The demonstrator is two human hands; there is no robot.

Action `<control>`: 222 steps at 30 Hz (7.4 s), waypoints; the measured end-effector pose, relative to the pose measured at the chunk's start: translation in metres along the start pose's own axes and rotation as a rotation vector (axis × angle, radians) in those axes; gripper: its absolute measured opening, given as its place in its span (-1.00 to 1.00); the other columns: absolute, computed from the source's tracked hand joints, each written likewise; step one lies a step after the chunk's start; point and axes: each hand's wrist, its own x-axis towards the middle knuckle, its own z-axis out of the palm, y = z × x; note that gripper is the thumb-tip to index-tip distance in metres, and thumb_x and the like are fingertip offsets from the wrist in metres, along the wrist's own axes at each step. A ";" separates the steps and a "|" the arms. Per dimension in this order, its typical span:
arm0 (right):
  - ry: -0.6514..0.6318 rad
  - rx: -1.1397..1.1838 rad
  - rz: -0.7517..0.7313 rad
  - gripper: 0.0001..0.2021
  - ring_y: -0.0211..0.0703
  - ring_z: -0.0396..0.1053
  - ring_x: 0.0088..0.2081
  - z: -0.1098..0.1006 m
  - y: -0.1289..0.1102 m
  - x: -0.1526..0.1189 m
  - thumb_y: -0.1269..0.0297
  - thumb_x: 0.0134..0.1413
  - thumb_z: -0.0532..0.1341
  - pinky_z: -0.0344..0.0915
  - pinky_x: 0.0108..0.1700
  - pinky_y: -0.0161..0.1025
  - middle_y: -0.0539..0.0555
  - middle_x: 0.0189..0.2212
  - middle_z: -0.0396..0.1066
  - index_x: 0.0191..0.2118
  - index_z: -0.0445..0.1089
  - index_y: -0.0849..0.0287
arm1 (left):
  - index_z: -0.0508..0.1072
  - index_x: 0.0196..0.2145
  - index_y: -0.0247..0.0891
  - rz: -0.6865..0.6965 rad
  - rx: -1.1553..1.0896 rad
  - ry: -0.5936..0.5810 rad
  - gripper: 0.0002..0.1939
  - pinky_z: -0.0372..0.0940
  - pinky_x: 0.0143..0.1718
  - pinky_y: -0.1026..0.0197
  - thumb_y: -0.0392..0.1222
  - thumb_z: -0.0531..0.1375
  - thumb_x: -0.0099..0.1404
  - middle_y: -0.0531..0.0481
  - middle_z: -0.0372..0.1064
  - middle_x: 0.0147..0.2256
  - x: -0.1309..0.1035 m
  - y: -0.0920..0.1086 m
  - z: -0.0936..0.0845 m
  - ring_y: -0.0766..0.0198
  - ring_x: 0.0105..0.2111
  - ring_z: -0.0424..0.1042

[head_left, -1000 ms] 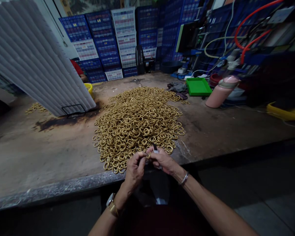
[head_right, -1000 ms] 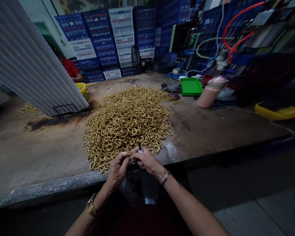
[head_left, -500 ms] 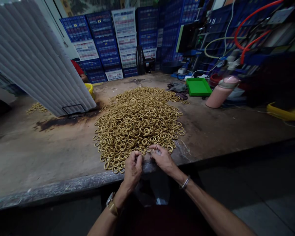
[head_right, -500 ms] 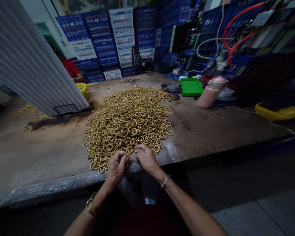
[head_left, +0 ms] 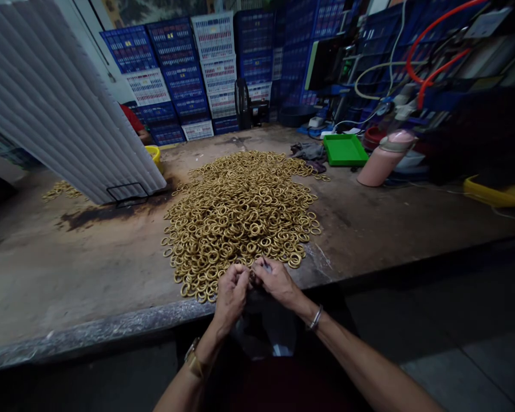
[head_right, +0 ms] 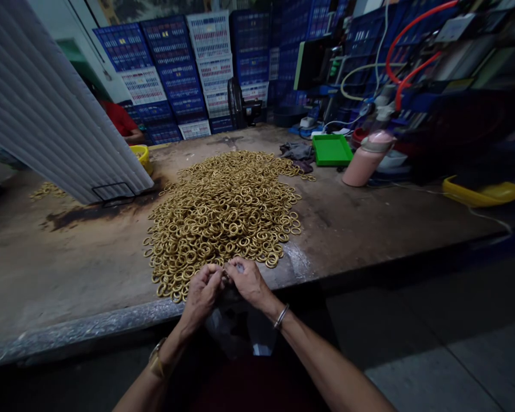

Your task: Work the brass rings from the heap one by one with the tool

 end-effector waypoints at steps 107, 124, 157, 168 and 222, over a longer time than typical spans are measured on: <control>-0.007 0.080 0.091 -0.77 -0.39 0.04 -0.66 -0.003 -0.008 -0.007 0.17 -0.05 0.10 0.02 -0.61 -0.41 -0.10 -0.70 0.15 -0.58 0.21 0.18 | 0.24 -0.40 -0.25 -0.245 -0.342 -0.100 -0.66 0.06 -0.70 0.43 0.10 0.15 0.10 0.15 0.20 -0.58 -0.019 0.001 0.003 0.51 -0.70 0.13; -0.129 -0.650 -0.323 -0.83 -0.26 0.20 -0.49 -0.006 -0.007 -0.021 0.53 -0.20 0.02 0.00 -0.43 -0.35 0.00 -0.54 0.33 -0.45 0.27 0.17 | 0.21 -0.43 -0.23 -0.138 -0.309 -0.061 -0.69 0.06 -0.66 0.42 0.08 0.11 0.15 0.14 0.20 -0.58 -0.019 -0.003 0.002 0.49 -0.68 0.12; -0.132 -0.861 -0.190 -0.87 -0.21 0.33 -0.30 0.016 -0.008 -0.016 0.27 0.09 0.08 0.02 -0.35 -0.32 0.03 -0.33 0.39 -0.23 0.26 0.13 | 0.33 -0.46 -0.37 -0.336 -0.863 0.225 -0.92 0.09 -0.71 0.46 -0.31 0.11 0.16 -0.15 0.38 -0.37 -0.046 0.010 -0.074 0.44 -0.57 0.23; -0.204 -0.910 -0.141 -0.77 -0.16 0.25 -0.21 0.021 -0.007 -0.019 0.40 -0.02 0.05 0.04 -0.26 -0.28 0.06 -0.19 0.29 -0.17 0.22 0.13 | 0.34 -0.53 -0.34 -0.443 -0.980 0.041 -0.84 0.14 -0.68 0.42 -0.20 0.17 0.14 -0.03 0.31 -0.49 -0.046 -0.004 -0.054 0.36 -0.53 0.30; -0.048 -0.096 -0.050 -0.82 -0.31 0.21 -0.53 -0.015 0.000 -0.022 0.28 -0.03 0.05 0.14 -0.43 -0.37 -0.04 -0.61 0.28 -0.51 0.31 0.21 | 0.25 -0.44 -0.26 -0.284 -0.317 -0.013 -0.72 -0.04 -0.66 0.42 0.02 0.16 0.12 0.15 0.22 -0.57 -0.044 -0.003 0.014 0.52 -0.68 0.14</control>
